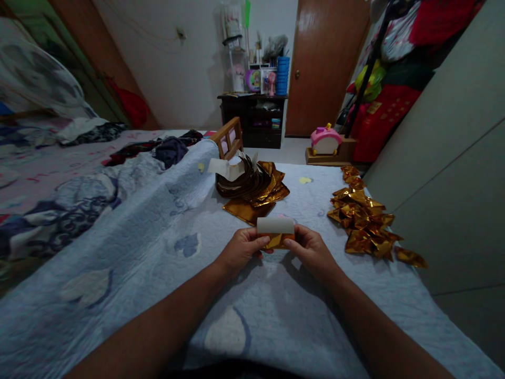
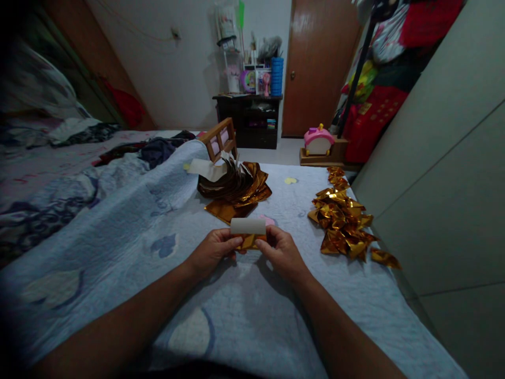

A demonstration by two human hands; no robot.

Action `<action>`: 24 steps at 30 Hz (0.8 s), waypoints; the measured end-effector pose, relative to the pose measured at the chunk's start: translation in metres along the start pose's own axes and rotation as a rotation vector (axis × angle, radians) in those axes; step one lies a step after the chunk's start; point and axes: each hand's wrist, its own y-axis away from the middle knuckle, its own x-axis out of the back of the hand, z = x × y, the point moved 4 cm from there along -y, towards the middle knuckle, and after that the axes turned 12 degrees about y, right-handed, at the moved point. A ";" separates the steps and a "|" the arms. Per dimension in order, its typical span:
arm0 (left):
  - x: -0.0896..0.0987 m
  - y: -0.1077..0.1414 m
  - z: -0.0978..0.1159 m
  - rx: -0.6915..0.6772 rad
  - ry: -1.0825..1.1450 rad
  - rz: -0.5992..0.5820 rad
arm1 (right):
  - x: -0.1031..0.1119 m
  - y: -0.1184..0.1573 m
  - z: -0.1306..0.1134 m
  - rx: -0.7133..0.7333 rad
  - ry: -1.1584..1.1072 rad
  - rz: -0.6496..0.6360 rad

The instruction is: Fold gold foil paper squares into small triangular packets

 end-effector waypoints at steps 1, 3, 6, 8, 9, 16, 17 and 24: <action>0.000 0.000 0.000 -0.002 0.006 0.004 | 0.000 0.001 -0.001 0.001 0.007 -0.003; 0.000 0.000 0.000 -0.007 0.025 0.007 | 0.000 0.002 -0.003 -0.003 0.052 -0.005; -0.001 0.000 0.000 -0.017 0.058 0.001 | 0.000 0.004 -0.006 -0.013 0.121 0.004; -0.001 0.001 -0.001 -0.016 0.074 0.002 | 0.000 0.004 -0.007 -0.008 0.143 0.018; -0.002 0.001 -0.001 -0.010 0.081 0.002 | 0.000 0.005 -0.008 -0.003 0.146 0.023; -0.003 0.001 -0.003 0.019 0.106 -0.027 | -0.001 0.005 -0.012 0.023 0.148 0.021; -0.003 0.001 -0.004 0.018 0.107 -0.029 | -0.001 0.005 -0.013 0.025 0.154 0.025; -0.004 0.000 -0.006 0.018 0.115 -0.044 | -0.002 0.005 -0.010 0.040 0.145 0.054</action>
